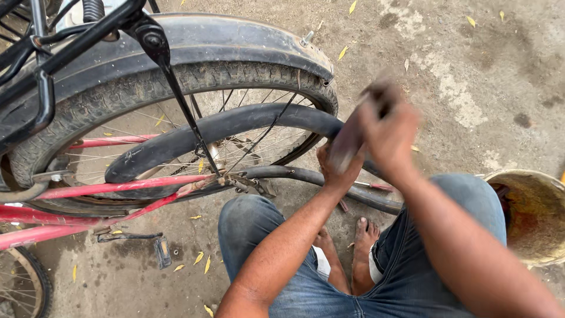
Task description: The person is repairing a bicycle tire. They are seen sanding the inner tube, applying glue, and attaching a patch to fix a puncture.
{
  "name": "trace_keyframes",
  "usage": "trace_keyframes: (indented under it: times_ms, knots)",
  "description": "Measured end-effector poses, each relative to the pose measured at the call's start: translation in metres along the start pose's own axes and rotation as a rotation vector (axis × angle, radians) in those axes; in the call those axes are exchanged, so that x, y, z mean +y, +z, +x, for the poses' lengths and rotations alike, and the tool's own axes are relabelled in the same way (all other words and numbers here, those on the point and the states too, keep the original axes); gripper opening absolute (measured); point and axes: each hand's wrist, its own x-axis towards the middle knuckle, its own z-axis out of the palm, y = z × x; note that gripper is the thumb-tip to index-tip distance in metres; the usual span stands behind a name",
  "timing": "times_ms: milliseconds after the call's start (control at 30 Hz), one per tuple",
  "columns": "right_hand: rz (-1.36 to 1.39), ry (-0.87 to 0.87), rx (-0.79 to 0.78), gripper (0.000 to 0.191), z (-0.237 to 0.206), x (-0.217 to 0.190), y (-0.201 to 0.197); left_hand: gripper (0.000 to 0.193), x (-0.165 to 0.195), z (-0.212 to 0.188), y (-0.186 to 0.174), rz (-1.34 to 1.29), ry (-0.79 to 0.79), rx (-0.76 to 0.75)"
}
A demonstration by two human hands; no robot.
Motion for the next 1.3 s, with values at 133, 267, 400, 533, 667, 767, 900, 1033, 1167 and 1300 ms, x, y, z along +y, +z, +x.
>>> trace_keyframes:
  times_ms: [133, 267, 400, 533, 667, 767, 900, 1033, 1167, 1300]
  knots:
    - [-0.048, -0.142, -0.213, 0.027, -0.014, -0.011, 0.012, 0.071, 0.008, -0.011, -0.012, -0.511, -0.044, -0.216]
    - [0.030, -0.017, 0.073, 0.011, 0.013, -0.004, 0.002, 0.063, 0.025, -0.005, -0.005, 0.459, -0.176, 0.096]
    - [0.060, -0.029, -0.023, 0.014, -0.006, -0.010, 0.000, 0.051, 0.021, -0.007, -0.012, -0.312, 0.098, -0.098]
    - [-0.031, -0.127, -0.109, 0.021, -0.011, -0.016, 0.011, 0.049, 0.014, -0.008, -0.007, -0.476, 0.095, -0.095]
    - [0.017, 0.058, 0.112, 0.013, 0.020, -0.002, -0.001, 0.046, 0.011, 0.000, 0.002, 0.406, 0.016, 0.132]
    - [0.053, -0.082, 0.022, 0.018, -0.004, -0.006, 0.004, 0.044, 0.003, -0.005, -0.003, -0.188, 0.113, -0.009]
    - [-0.087, -0.167, -0.162, 0.032, -0.007, -0.008, 0.011, 0.042, 0.002, -0.009, -0.002, -0.563, 0.122, -0.103]
    - [0.038, 0.001, 0.119, 0.013, 0.021, 0.003, -0.009, 0.040, 0.008, -0.004, -0.003, 0.218, 0.107, 0.063]
    - [0.132, -0.132, -0.176, 0.019, -0.008, -0.003, -0.008, 0.038, 0.002, -0.016, -0.014, -0.789, 0.132, -0.220]
    - [0.011, -0.221, -0.122, 0.025, 0.003, 0.008, -0.007, 0.037, -0.016, -0.010, -0.001, -0.477, 0.199, -0.119]
